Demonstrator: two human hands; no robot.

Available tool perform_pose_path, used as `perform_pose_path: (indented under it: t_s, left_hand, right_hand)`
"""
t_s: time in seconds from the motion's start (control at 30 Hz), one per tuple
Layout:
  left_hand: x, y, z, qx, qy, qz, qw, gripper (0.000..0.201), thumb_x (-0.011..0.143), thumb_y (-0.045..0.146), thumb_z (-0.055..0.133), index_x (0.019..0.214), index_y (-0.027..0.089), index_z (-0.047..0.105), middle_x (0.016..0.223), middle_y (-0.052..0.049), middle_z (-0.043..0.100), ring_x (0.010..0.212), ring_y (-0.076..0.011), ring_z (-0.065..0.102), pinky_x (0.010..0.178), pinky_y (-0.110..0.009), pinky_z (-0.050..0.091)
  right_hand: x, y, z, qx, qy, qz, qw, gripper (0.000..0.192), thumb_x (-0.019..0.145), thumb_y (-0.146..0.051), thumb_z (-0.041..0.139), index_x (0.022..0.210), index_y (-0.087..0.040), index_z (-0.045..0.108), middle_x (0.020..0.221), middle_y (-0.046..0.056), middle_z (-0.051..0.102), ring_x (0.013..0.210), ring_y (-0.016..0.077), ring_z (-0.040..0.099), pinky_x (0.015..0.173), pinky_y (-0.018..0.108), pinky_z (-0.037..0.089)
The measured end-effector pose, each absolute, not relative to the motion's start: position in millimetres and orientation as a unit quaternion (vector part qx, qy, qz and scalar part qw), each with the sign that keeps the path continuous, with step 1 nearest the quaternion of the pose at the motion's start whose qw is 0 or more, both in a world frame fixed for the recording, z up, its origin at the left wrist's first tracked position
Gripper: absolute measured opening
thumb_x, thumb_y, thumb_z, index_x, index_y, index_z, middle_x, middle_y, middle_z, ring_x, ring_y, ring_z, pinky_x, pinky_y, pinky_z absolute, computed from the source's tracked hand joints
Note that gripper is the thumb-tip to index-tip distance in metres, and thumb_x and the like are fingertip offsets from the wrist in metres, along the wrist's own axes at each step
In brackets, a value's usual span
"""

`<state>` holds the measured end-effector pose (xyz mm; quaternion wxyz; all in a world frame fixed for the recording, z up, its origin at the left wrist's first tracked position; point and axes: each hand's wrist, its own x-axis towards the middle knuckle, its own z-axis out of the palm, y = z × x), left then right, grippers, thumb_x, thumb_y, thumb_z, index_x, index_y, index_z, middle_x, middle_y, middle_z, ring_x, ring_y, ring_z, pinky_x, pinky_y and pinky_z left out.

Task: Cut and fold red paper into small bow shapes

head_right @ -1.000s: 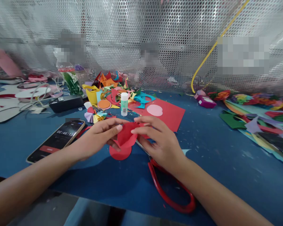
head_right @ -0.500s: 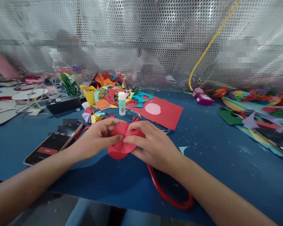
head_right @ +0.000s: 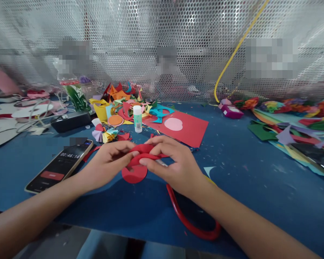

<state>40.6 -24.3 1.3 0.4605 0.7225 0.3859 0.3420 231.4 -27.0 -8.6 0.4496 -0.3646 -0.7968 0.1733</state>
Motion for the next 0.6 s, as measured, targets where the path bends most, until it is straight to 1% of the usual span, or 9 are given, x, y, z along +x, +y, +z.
perform_pose_path:
  t_s: [0.07,0.1,0.2,0.27,0.33,0.37,0.4,0.47,0.6]
  left_hand:
    - [40.3,-25.4,2.4,0.722,0.376,0.336,0.474,0.032,0.088,0.040,0.043,0.081,0.014,0.060,0.072,0.000,0.056,0.063,-0.0088,0.050,0.058,-0.020,0.041]
    - [40.4,-25.9,2.8,0.719,0.370,0.334,0.484,0.031,0.088,0.040,0.045,0.081,0.014,0.060,0.072,0.000,0.057,0.064,-0.0089,0.051,0.059,-0.020,0.041]
    - [41.7,-26.7,3.5,0.713,0.360,0.331,0.503,0.019,0.079,0.033,0.061,0.082,0.015,0.061,0.070,0.002,0.056,0.061,-0.0072,0.048,0.054,-0.018,0.038]
    - [42.9,-26.8,3.2,0.718,0.372,0.322,0.493,0.013,0.076,0.026,0.064,0.079,0.014,0.060,0.065,0.003,0.054,0.056,-0.0059,0.045,0.050,-0.016,0.035]
    - [43.6,-26.5,2.7,0.726,0.377,0.314,0.481,0.010,0.078,0.023,0.060,0.076,0.013,0.060,0.064,0.002,0.056,0.056,-0.0061,0.046,0.050,-0.017,0.035]
    - [43.7,-26.3,2.4,0.729,0.377,0.313,0.477,0.010,0.079,0.022,0.059,0.076,0.013,0.060,0.064,0.002,0.058,0.057,-0.0065,0.047,0.051,-0.017,0.036]
    - [43.7,-26.0,2.1,0.732,0.377,0.313,0.474,0.011,0.079,0.022,0.058,0.076,0.013,0.061,0.066,0.001,0.059,0.058,-0.0070,0.048,0.052,-0.017,0.036]
    - [43.4,-25.5,1.7,0.734,0.377,0.313,0.469,0.011,0.079,0.023,0.059,0.075,0.013,0.061,0.065,0.001,0.060,0.058,-0.0076,0.049,0.052,-0.018,0.037]
    - [43.3,-24.6,1.8,0.737,0.384,0.306,0.464,0.013,0.079,0.025,0.060,0.075,0.013,0.062,0.065,0.001,0.059,0.059,-0.0080,0.048,0.052,-0.018,0.036]
  right_hand:
    - [229.3,-28.6,-7.7,-0.385,-0.774,0.227,0.449,0.017,0.077,-0.030,0.063,0.064,-0.022,0.056,0.077,0.002,0.064,0.076,0.0173,0.062,0.067,0.030,0.052]
    - [228.4,-29.3,-7.3,-0.393,-0.764,0.247,0.448,0.017,0.077,-0.030,0.062,0.064,-0.022,0.056,0.072,0.001,0.063,0.071,0.0158,0.061,0.063,0.028,0.052]
    - [227.2,-30.5,-7.8,-0.416,-0.740,0.278,0.450,0.015,0.077,-0.031,0.062,0.067,-0.021,0.056,0.067,-0.001,0.061,0.060,0.0124,0.058,0.057,0.025,0.051]
    - [227.2,-30.5,-8.8,-0.426,-0.724,0.288,0.459,0.014,0.073,-0.032,0.066,0.076,-0.022,0.057,0.071,-0.001,0.064,0.063,0.0133,0.061,0.059,0.025,0.053]
    - [227.3,-30.2,-9.2,-0.430,-0.714,0.299,0.464,0.021,0.071,-0.032,0.068,0.087,-0.023,0.058,0.079,0.001,0.068,0.070,0.0156,0.064,0.062,0.027,0.054]
    - [227.3,-30.2,-8.8,-0.431,-0.714,0.306,0.458,0.021,0.072,-0.032,0.068,0.090,-0.023,0.059,0.081,0.001,0.069,0.072,0.0163,0.065,0.064,0.028,0.055]
    - [227.2,-30.2,-8.0,-0.430,-0.717,0.313,0.450,0.018,0.074,-0.031,0.066,0.089,-0.023,0.061,0.081,0.001,0.069,0.072,0.0166,0.066,0.064,0.028,0.055]
    - [226.8,-30.6,-5.8,-0.425,-0.725,0.326,0.432,0.008,0.077,-0.030,0.063,0.083,-0.024,0.064,0.077,0.001,0.070,0.069,0.0161,0.066,0.063,0.028,0.055]
    - [226.5,-31.5,-2.7,-0.424,-0.728,0.329,0.427,0.006,0.077,-0.030,0.063,0.076,-0.025,0.064,0.072,0.000,0.070,0.064,0.0162,0.066,0.062,0.029,0.056]
